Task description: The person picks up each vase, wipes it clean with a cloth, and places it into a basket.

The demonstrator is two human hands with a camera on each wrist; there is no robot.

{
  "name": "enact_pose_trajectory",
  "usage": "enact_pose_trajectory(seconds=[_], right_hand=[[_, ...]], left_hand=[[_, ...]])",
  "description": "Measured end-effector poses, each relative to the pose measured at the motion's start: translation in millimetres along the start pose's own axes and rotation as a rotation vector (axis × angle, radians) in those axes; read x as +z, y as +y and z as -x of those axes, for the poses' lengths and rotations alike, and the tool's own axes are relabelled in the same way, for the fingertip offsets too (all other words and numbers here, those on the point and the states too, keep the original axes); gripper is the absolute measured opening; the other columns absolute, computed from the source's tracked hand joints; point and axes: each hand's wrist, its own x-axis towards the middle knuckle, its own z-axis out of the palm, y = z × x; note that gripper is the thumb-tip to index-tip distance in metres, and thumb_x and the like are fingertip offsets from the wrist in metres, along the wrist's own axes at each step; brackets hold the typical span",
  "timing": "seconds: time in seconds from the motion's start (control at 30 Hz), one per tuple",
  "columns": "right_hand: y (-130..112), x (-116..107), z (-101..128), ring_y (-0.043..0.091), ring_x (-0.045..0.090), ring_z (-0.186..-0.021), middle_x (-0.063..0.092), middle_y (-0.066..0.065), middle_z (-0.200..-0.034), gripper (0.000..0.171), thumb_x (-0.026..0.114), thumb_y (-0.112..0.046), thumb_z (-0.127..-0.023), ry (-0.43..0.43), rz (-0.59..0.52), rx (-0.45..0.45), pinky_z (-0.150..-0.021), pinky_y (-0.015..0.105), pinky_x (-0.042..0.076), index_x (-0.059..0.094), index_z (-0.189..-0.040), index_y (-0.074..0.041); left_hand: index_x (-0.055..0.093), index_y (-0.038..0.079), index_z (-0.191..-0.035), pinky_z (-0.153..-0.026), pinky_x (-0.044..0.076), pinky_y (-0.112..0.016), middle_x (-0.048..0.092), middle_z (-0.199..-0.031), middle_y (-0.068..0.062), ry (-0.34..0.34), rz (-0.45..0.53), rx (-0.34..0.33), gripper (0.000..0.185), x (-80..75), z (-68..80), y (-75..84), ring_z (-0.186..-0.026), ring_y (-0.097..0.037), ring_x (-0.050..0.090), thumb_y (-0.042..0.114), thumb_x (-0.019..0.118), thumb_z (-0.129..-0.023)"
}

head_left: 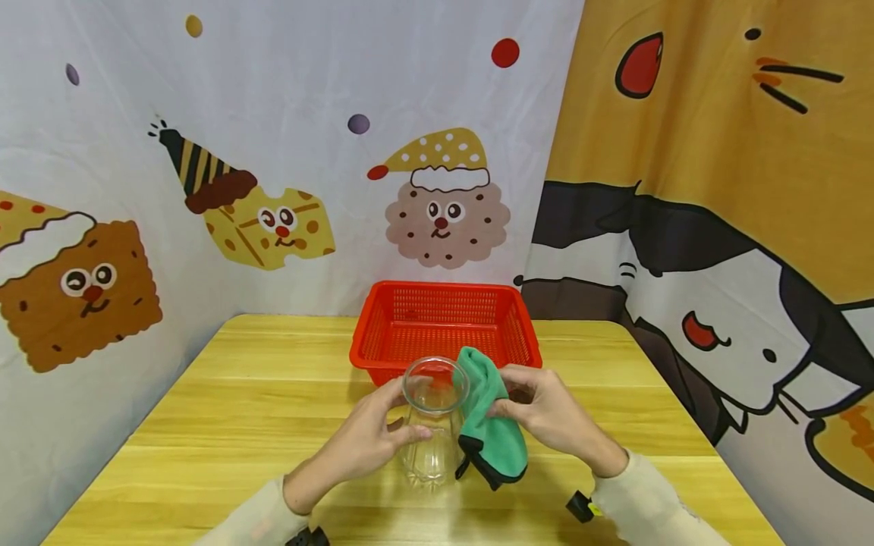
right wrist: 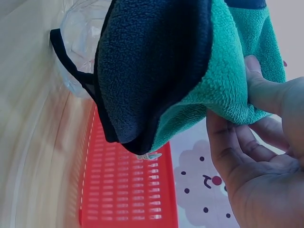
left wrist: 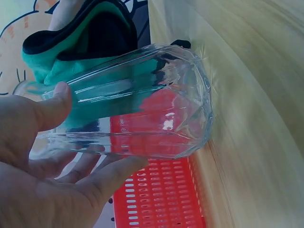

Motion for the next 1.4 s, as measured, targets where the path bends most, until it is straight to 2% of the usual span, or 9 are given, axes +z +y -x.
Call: enact_pose_trajectory(seconds=[0.1,0.23,0.33,0.47,0.57,0.8,1.03,1.23,1.4], right_hand=[[-0.6,3.7,-2.0,0.012,0.087,-0.098,0.088,0.003,-0.118,0.032,0.091,-0.009,-0.101,0.001,0.000,0.017,-0.087,0.032,0.076,0.085,-0.131,-0.016],[-0.2,10.3,-5.0,0.012,0.086,-0.100,0.085,0.006,-0.120,0.035,0.090,-0.010,-0.102,-0.005,-0.019,0.036,-0.088,0.031,0.075,0.084,-0.136,-0.014],[0.5,15.7,-7.7,0.009,0.080,-0.096,0.080,0.005,-0.121,0.029,0.089,-0.010,-0.102,-0.004,-0.014,0.035,-0.085,0.027,0.073,0.086,-0.131,-0.016],[0.8,21.2,-10.3,0.008,0.064,-0.085,0.074,0.002,-0.119,0.020,0.090,-0.010,-0.102,0.019,0.059,0.019,-0.072,0.020,0.062,0.089,-0.118,-0.021],[1.2,24.4,-11.4,0.007,0.059,-0.083,0.073,0.003,-0.117,0.016,0.089,-0.008,-0.102,0.033,0.106,-0.007,-0.068,0.020,0.057,0.090,-0.114,-0.020],[1.6,29.0,-11.3,0.006,0.066,-0.089,0.075,0.005,-0.119,0.017,0.087,-0.004,-0.103,0.027,0.159,-0.050,-0.077,0.023,0.068,0.090,-0.116,-0.014],[-0.6,30.1,-12.5,0.006,0.068,-0.092,0.075,0.004,-0.117,0.017,0.089,-0.002,-0.102,0.026,0.238,-0.086,-0.077,0.024,0.069,0.091,-0.115,-0.012],[-1.4,31.0,-12.8,0.013,0.076,-0.102,0.077,0.004,-0.119,0.016,0.089,0.001,-0.100,0.011,0.288,-0.107,-0.081,0.024,0.072,0.091,-0.111,-0.011],[-0.5,32.9,-11.2,0.010,0.074,-0.099,0.075,0.001,-0.114,0.015,0.093,-0.003,-0.098,-0.005,0.350,-0.134,-0.079,0.030,0.072,0.092,-0.108,-0.015]], left_hand=[[0.064,0.014,-0.161,-0.112,0.068,-0.065,0.078,-0.151,-0.011,-0.007,0.000,0.009,0.063,-0.5,-0.7,-0.4,-0.147,-0.046,0.071,0.020,0.090,-0.104],[0.064,0.011,-0.161,-0.112,0.070,-0.056,0.077,-0.153,-0.016,-0.022,0.018,0.010,0.063,-1.5,-1.6,-1.4,-0.148,-0.048,0.070,0.018,0.090,-0.103],[0.065,0.009,-0.161,-0.112,0.070,-0.051,0.076,-0.154,-0.017,-0.032,0.034,0.001,0.063,-2.3,-2.6,-2.6,-0.150,-0.049,0.068,0.018,0.090,-0.103],[0.066,0.010,-0.160,-0.112,0.069,-0.055,0.078,-0.153,-0.017,-0.036,0.024,0.010,0.064,-3.3,-4.2,-4.8,-0.150,-0.049,0.069,0.019,0.091,-0.102],[0.066,0.010,-0.160,-0.113,0.069,-0.058,0.078,-0.152,-0.016,-0.037,0.006,0.024,0.064,-4.2,-5.0,-6.3,-0.147,-0.047,0.071,0.020,0.091,-0.102],[0.067,0.010,-0.159,-0.114,0.067,-0.061,0.080,-0.150,-0.016,-0.039,-0.016,0.039,0.064,-5.4,-6.1,-6.2,-0.143,-0.045,0.074,0.021,0.091,-0.102],[0.067,0.011,-0.159,-0.115,0.067,-0.062,0.080,-0.150,-0.014,-0.031,-0.034,0.043,0.064,-5.6,-6.8,-6.3,-0.144,-0.043,0.074,0.021,0.091,-0.101],[0.067,0.012,-0.160,-0.118,0.064,-0.067,0.080,-0.150,-0.012,-0.028,-0.045,0.052,0.064,-5.1,-6.7,-7.6,-0.144,-0.042,0.075,0.021,0.091,-0.101],[0.067,0.012,-0.159,-0.115,0.065,-0.068,0.080,-0.150,-0.012,-0.032,-0.038,0.048,0.064,-4.1,-5.9,-8.6,-0.144,-0.043,0.075,0.024,0.091,-0.102]])
